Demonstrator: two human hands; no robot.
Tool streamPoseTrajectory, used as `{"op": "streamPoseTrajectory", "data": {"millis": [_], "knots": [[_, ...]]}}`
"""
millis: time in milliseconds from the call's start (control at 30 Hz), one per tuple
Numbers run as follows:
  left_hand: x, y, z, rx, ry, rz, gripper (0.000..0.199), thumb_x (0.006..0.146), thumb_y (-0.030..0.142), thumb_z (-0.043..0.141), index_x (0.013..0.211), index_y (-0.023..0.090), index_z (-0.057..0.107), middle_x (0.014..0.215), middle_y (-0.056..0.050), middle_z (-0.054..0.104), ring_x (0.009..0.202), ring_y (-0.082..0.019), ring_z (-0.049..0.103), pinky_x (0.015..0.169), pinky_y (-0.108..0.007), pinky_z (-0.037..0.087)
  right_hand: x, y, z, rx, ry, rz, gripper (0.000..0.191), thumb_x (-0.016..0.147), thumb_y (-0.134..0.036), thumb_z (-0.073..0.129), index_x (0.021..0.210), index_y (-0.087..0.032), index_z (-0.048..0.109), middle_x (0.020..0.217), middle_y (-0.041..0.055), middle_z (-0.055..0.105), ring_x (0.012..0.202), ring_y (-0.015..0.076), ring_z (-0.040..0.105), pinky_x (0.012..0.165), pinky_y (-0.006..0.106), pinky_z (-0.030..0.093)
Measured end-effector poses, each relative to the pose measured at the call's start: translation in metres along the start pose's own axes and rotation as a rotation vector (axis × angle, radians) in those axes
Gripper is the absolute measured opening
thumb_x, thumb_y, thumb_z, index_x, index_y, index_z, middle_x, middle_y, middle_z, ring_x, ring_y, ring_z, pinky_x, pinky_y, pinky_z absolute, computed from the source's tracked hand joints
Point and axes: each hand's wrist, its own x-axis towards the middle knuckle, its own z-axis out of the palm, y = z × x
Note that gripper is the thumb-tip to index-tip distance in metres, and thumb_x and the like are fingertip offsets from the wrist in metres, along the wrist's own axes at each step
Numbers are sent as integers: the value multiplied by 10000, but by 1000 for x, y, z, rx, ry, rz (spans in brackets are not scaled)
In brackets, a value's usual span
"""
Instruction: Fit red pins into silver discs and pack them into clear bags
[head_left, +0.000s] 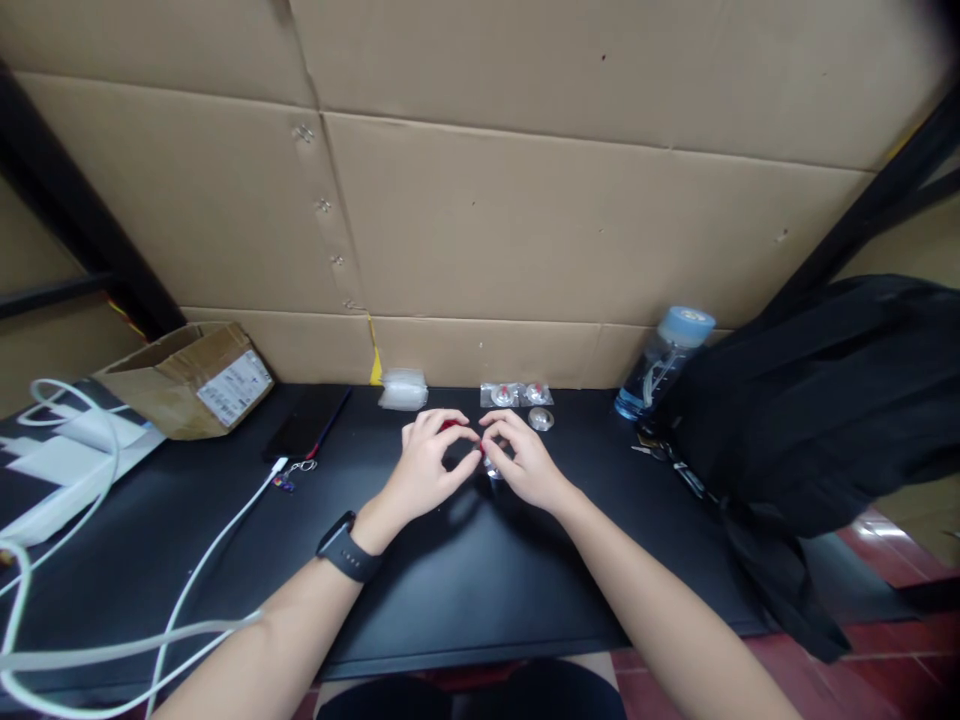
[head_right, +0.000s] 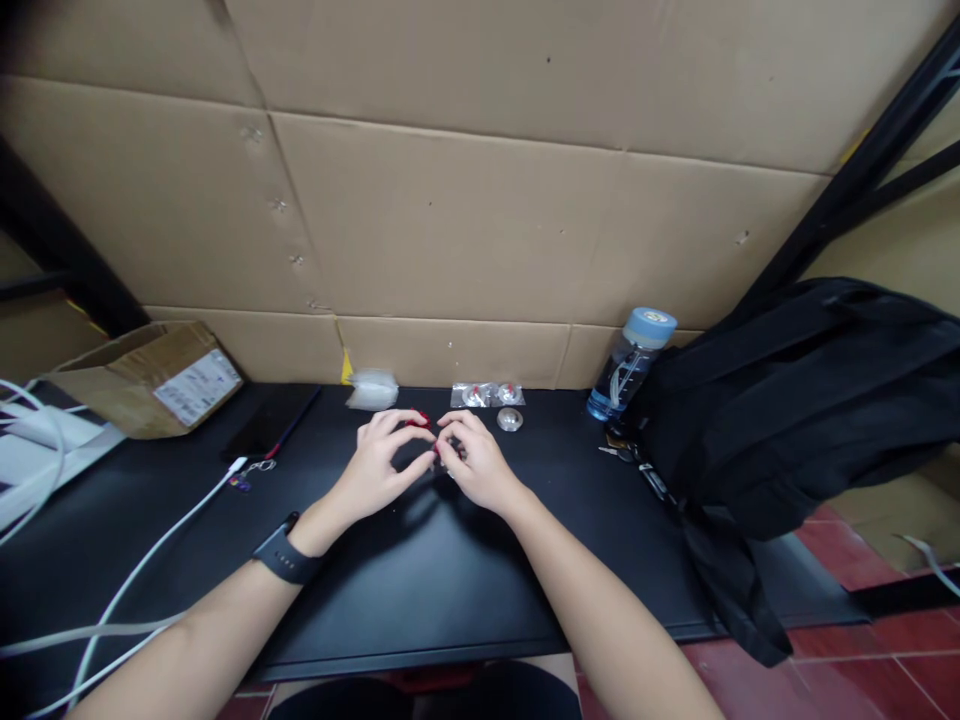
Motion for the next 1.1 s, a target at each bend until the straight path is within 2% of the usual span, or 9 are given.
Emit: {"op": "streamPoseTrajectory", "data": {"millis": [200,367,467,567,667,733,900,967,1100], "knots": [[-1,-4,11,-48,-104,-23,140,948,360,631,972,267,732,1148,-39,698,1148,-250,561,942,-411,374,1,4,-5,-47,-65,24,127,981,-252,577,887,-212,652,1178,80,627,1100,205,600,921,342,481],[-1,-5,9,23,-155,-48,113,929,317,625,895,244,703,1040,-18,728,1063,-232,590,893,-391,346,0,14,-10,-263,-103,51,68,963,-270,625,969,-222,673,1112,62,655,1044,208,591,971,372,448],[0,-7,8,65,-186,-99,92,912,296,619,872,232,671,932,3,734,958,-211,618,845,-383,324,-1,21,-14,-459,-155,146,164,876,-266,725,1029,-219,690,1041,66,669,999,233,602,907,373,459],[1,-9,6,58,-191,-155,90,913,291,604,870,234,660,892,21,743,894,-195,641,830,-378,311,-2,27,-18,-509,-246,238,54,854,-210,708,904,-230,713,932,38,692,897,213,632,772,319,454],[3,-9,5,27,-186,-209,117,926,313,586,882,242,668,897,31,758,840,-185,657,849,-380,320,-1,32,-17,-400,-236,273,73,859,-170,667,850,-232,705,870,18,709,799,182,644,692,285,440],[4,-9,5,-1,-184,-251,124,926,318,582,884,244,672,911,35,763,810,-180,662,870,-378,344,0,35,-15,-199,-199,284,55,877,-184,647,857,-218,686,835,16,716,749,167,657,689,280,464],[4,-12,8,-190,-135,-362,136,902,354,604,931,241,674,1005,8,761,753,-166,664,750,-309,442,4,35,-5,298,-26,307,179,884,-360,699,870,-195,630,812,20,704,739,164,677,698,282,511],[3,-14,10,-263,-97,-358,156,897,372,613,945,238,678,1009,-10,760,813,-180,684,703,-287,459,4,32,0,381,10,305,255,860,-423,733,875,-193,626,872,26,698,724,147,660,666,269,509],[2,-17,14,-343,-39,-308,160,897,367,625,959,229,678,1005,-33,761,951,-204,709,737,-282,498,1,23,7,494,4,355,347,825,-498,766,880,-188,621,1190,78,662,839,152,701,690,276,560]]}}
